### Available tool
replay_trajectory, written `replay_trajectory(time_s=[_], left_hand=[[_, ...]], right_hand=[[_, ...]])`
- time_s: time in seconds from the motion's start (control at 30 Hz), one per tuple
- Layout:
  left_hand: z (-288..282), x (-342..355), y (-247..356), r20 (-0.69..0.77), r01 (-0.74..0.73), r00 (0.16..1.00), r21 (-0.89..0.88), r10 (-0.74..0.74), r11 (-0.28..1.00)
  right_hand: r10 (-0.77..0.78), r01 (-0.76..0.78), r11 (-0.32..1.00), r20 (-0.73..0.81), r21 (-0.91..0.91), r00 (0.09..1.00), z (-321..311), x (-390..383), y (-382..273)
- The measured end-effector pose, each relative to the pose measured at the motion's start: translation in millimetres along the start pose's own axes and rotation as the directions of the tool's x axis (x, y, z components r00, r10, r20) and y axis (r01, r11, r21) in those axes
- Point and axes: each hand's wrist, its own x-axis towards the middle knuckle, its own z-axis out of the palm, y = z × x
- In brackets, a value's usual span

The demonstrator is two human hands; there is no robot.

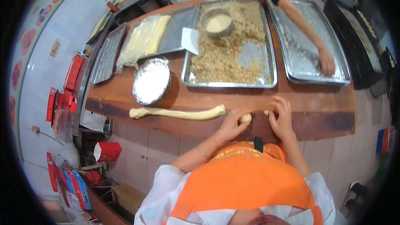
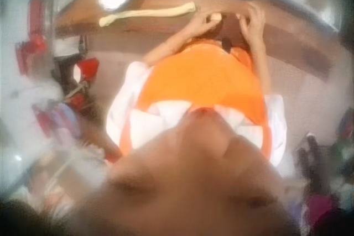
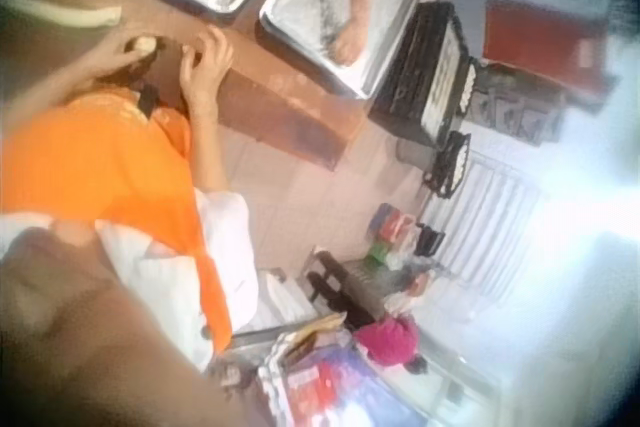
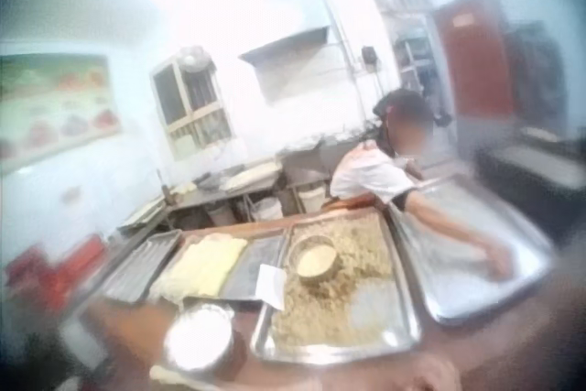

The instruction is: The person handles a long roll of dough on a wooden table, divides it into smaller pieces using a scraper, and then flattens the pieces by hand. They add filling from a metal tray to the dough, pinch the dough closed to form balls, and place them onto a metal baking tray.

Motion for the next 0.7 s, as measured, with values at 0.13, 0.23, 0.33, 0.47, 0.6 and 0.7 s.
replay_trajectory(time_s=[0.13, 0.23, 0.33, 0.47, 0.6, 0.7], left_hand=[[5, 1, -2, -0.04, -0.079, 0.996, -0.025, 0.078, 0.997], [5, 2, -5, 0.02, 0.122, 0.993, -0.238, -0.12, 0.964], [-1, 15, 15, -0.006, 0.207, 0.974, -0.364, -0.225, 0.908], [8, 49, 30, -0.15, 0.047, 0.988, 0.147, -0.024, 0.988], [20, 67, 28, -0.002, -0.132, 0.986, 0.619, 0.169, 0.774], [13, 74, 27, 0.102, -0.127, 0.991, 0.608, 0.082, 0.783]], right_hand=[[0.025, -0.023, 0.999, -0.072, 0.027, 0.997, -12, -3, -3], [0.118, -0.111, 0.991, -0.09, 0.077, 0.989, -22, -11, -8], [0.167, -0.155, 0.982, -0.108, 0.106, 0.98, -23, -20, 0], [0.193, -0.178, 0.977, -0.125, 0.121, 0.973, -23, -24, 4], [0.205, -0.184, 0.972, -0.138, 0.149, 0.969, -24, -23, 2], [0.223, -0.201, 0.967, -0.14, 0.156, 0.965, -24, -26, 4]])
